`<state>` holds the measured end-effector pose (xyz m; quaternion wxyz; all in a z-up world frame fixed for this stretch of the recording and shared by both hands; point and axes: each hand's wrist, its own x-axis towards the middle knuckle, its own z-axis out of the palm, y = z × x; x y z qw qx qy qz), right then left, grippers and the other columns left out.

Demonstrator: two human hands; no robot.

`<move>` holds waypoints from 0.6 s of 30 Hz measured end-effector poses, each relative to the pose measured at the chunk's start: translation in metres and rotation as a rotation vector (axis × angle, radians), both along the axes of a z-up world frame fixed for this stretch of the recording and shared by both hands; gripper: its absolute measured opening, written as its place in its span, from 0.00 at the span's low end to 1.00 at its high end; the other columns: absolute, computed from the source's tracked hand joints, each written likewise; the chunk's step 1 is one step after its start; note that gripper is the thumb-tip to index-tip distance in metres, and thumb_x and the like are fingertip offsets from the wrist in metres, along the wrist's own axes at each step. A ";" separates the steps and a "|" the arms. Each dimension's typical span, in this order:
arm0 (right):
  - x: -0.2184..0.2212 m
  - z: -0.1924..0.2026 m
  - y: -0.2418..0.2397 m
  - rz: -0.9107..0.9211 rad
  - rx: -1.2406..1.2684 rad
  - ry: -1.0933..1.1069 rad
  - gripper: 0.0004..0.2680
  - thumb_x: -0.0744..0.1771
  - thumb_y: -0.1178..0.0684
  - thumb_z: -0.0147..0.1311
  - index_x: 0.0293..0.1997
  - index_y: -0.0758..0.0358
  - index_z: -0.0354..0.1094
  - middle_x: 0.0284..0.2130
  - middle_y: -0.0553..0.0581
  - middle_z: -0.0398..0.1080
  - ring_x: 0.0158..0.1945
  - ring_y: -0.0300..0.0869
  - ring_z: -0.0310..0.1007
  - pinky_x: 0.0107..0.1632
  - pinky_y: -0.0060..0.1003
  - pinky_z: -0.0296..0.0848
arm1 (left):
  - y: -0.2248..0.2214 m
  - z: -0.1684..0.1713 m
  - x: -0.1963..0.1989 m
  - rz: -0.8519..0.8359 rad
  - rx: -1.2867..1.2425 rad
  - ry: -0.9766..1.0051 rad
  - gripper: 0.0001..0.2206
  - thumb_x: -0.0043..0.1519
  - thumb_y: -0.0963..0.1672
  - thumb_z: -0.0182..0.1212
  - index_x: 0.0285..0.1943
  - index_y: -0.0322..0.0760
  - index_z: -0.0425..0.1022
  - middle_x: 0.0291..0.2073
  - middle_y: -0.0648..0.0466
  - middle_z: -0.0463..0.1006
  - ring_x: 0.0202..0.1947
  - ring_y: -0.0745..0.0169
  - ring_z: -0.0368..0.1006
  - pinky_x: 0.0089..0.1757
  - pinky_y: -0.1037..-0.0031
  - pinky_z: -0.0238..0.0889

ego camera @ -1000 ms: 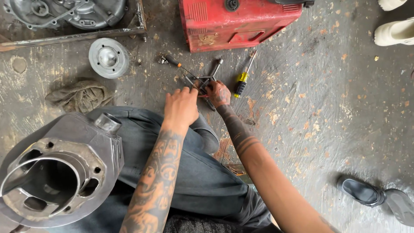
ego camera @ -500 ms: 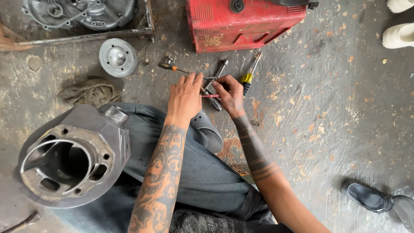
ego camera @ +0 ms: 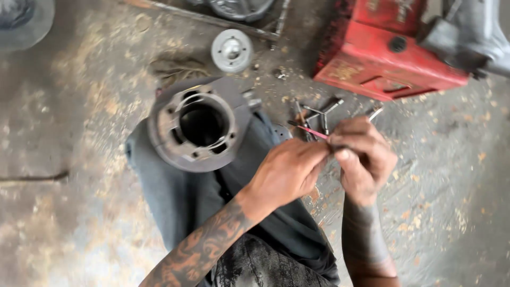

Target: The person sits on the workshop floor with a motorcycle engine cylinder barrel on their lap. They hold the cylinder steady and use a long screwdriver-like tool to scrape and smooth the inside of the exhaust port, repositioning the cylinder and the tool repeatedly to work different areas of the port opening.

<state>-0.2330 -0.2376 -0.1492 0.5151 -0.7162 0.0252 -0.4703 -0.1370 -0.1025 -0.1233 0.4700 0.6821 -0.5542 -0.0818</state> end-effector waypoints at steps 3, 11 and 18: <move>0.011 0.007 0.040 0.029 0.148 -0.158 0.03 0.65 0.64 0.49 0.36 0.78 0.66 0.24 0.69 0.70 0.28 0.53 0.72 0.42 0.52 0.75 | 0.044 0.022 -0.004 0.156 -0.084 -0.035 0.08 0.66 0.39 0.58 0.51 0.40 0.79 0.37 0.51 0.81 0.35 0.49 0.80 0.36 0.65 0.73; 0.028 0.051 0.117 0.270 0.153 0.361 0.08 0.69 0.60 0.46 0.50 0.66 0.70 0.25 0.50 0.70 0.20 0.30 0.56 0.23 0.25 0.57 | 0.157 0.011 0.033 0.693 -0.222 -0.026 0.17 0.63 0.44 0.55 0.58 0.30 0.62 0.57 0.43 0.67 0.61 0.46 0.65 0.63 0.55 0.59; 0.046 0.078 0.160 0.082 -0.245 0.668 0.08 0.65 0.65 0.59 0.49 0.72 0.71 0.38 0.58 0.80 0.24 0.34 0.71 0.28 0.26 0.69 | 0.147 0.012 0.089 0.517 -0.300 0.332 0.29 0.72 0.53 0.44 0.79 0.33 0.52 0.77 0.44 0.58 0.81 0.45 0.53 0.80 0.53 0.46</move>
